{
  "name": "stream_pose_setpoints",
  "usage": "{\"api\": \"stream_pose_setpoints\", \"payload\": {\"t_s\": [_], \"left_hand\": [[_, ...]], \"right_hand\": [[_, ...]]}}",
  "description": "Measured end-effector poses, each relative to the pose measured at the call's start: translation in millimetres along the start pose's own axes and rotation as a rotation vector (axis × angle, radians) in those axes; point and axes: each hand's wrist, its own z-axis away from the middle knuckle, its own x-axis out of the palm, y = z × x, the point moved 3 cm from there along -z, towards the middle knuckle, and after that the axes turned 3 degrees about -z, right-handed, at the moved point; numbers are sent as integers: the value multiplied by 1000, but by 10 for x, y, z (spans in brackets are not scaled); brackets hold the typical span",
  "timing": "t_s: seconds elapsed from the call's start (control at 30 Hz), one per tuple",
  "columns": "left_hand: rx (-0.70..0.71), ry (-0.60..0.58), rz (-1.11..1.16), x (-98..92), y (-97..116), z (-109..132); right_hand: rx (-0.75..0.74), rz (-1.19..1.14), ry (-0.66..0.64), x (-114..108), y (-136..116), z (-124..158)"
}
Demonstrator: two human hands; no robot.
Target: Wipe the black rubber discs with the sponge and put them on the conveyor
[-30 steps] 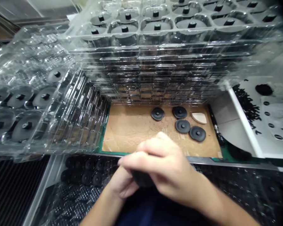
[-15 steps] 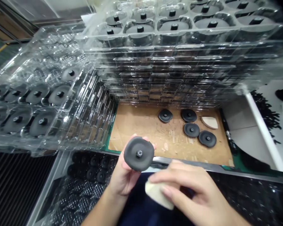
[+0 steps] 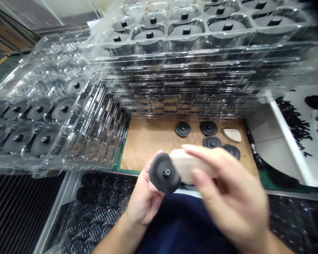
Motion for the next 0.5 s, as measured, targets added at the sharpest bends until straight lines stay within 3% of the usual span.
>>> {"api": "stream_pose_setpoints", "payload": {"t_s": [0.1, 0.2, 0.23, 0.37, 0.4, 0.5], "left_hand": [[-20, 50, -67, -81, -12, 6], [-6, 127, -112, -132, -14, 1], [-15, 135, -115, -119, -21, 0], [-106, 45, -98, 18, -35, 6], [-112, 22, -90, 34, -20, 10], [-132, -17, -58, 4, 25, 13]], "right_hand": [[-193, -45, -191, 174, -129, -46], [-98, -66, -398, 260, -65, -74], [-88, -45, -393, 258, -47, -94], [-195, 5, -138, 174, -63, -141], [-215, -27, -148, 155, -67, -120], [-195, -74, -346, 76, -31, -1]]}}
